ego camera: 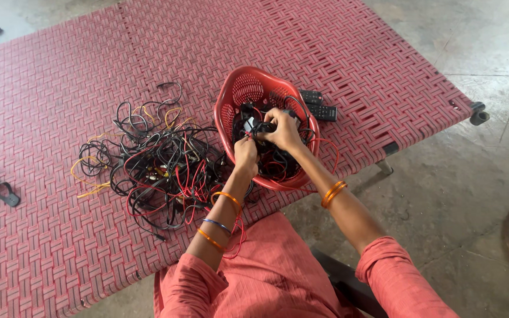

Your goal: The person untangles a pile of mixed electronic cables and chargers on a woven table. They separate individual items from the tangled mass, straighten the wires, and place them into a red plastic basket.

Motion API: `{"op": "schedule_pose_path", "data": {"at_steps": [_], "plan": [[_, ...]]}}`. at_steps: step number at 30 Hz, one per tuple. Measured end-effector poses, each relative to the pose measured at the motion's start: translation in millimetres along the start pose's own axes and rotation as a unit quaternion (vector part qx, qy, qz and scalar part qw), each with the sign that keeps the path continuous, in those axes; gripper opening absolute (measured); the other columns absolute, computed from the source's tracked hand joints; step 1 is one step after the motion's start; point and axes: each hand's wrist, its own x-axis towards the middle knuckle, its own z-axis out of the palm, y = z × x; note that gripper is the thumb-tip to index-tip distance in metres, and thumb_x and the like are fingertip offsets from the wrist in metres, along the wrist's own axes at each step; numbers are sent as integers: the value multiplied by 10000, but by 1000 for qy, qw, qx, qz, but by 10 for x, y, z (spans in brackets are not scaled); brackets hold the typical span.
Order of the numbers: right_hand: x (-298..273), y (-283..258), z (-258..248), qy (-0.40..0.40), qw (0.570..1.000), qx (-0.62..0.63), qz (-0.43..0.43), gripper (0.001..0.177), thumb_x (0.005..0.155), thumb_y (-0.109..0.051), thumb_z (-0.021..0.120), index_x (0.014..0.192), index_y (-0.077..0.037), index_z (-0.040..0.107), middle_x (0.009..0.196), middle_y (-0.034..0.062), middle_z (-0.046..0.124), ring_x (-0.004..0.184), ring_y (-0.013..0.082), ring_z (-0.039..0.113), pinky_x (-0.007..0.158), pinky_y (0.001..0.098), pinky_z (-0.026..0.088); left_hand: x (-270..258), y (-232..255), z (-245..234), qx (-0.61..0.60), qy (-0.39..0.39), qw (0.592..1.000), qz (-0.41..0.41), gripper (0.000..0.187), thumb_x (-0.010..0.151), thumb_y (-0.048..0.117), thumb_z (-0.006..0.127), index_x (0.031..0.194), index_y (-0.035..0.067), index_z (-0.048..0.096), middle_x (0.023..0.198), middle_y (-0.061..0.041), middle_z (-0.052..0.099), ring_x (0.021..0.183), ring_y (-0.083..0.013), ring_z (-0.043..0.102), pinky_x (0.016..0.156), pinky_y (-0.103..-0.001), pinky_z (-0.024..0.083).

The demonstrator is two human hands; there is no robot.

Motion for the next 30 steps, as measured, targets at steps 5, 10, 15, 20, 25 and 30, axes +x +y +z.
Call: {"op": "schedule_pose_path", "data": {"at_steps": [5,10,15,20,25,30], "plan": [[62,365,73,-8,994,-87,-60,397,610,-218,965,838,-12,715,757,87,735,694,190,713,665,341,550,-271,246,-92,416,3,893,174,193,924,143,630,928,-32,713,814,-252,695,822,-393,716,743,-464,554],[50,411,45,-87,982,-159,-47,351,615,-206,955,793,-2,732,764,119,751,747,255,742,717,391,557,-634,600,-78,516,-43,801,301,292,866,175,774,726,-67,690,771,-298,676,780,-483,665,720,-536,537],[-5,-174,-111,-142,944,-295,-44,414,571,-194,961,911,-47,775,900,186,736,856,353,721,767,464,573,-817,769,-109,447,-56,806,383,113,803,108,734,822,0,762,779,-240,699,750,-420,704,717,-489,565],[-158,-973,-69,-72,908,-405,-80,186,748,-84,819,925,-44,777,920,191,745,889,360,729,767,455,590,-1109,1060,-338,404,-13,827,390,156,840,133,739,934,12,771,822,-206,720,763,-382,721,714,-446,572],[-184,-1469,236,-79,954,-231,-172,260,745,-83,826,1000,-61,781,880,179,752,844,352,731,748,450,571,-1261,1438,-857,421,37,792,441,173,859,140,734,976,18,768,949,-175,747,879,-358,727,801,-428,561],[-157,-1558,781,-130,961,-106,-218,361,706,-78,828,1056,-34,751,905,155,760,862,284,757,764,393,591,-1415,1572,-1398,438,102,799,398,204,867,186,755,992,25,772,958,-183,740,883,-372,713,794,-435,548]]}}
